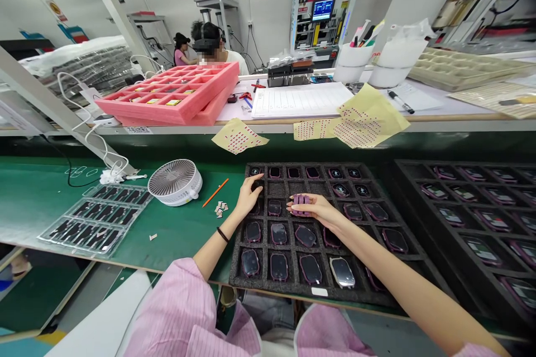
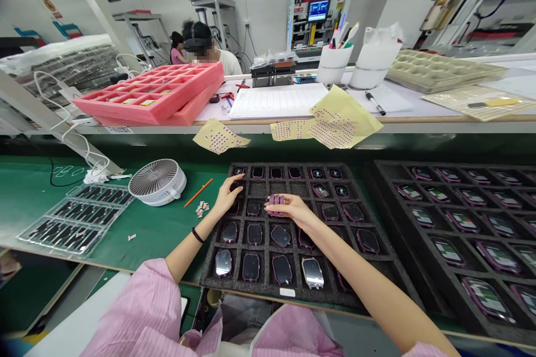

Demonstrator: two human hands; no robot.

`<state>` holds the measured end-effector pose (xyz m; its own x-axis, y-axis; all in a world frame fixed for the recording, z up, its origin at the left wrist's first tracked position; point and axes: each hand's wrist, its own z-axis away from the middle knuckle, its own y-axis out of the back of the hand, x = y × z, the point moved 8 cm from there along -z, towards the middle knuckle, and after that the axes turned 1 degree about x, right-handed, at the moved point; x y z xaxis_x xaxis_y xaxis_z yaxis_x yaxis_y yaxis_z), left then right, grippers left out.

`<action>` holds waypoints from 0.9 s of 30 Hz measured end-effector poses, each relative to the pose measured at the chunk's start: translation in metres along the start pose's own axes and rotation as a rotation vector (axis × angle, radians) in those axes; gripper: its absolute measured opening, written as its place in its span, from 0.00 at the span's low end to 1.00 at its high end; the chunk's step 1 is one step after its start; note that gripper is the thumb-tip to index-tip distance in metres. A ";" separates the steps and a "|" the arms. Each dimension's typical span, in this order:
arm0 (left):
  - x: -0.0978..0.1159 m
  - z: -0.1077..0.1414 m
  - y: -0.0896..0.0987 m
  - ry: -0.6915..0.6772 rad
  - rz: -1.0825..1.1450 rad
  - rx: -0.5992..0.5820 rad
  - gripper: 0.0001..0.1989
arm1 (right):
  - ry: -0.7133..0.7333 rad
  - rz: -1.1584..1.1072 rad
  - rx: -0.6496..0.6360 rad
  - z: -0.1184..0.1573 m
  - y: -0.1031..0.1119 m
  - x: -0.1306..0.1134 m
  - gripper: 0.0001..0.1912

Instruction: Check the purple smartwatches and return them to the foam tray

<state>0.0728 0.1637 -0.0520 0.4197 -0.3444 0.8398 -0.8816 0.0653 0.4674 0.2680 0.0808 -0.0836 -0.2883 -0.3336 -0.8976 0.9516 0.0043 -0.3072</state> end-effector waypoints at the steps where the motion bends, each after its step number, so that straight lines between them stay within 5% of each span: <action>1: 0.000 0.000 -0.001 -0.001 -0.007 -0.005 0.20 | -0.002 0.000 -0.001 0.000 0.000 0.000 0.22; 27: -0.010 -0.002 -0.008 -0.038 -0.150 -0.003 0.20 | 0.023 0.050 -0.008 -0.003 0.004 0.004 0.25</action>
<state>0.0765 0.1685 -0.0634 0.5378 -0.3857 0.7497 -0.8092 0.0135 0.5874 0.2699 0.0820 -0.0894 -0.2425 -0.3110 -0.9190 0.9641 0.0285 -0.2640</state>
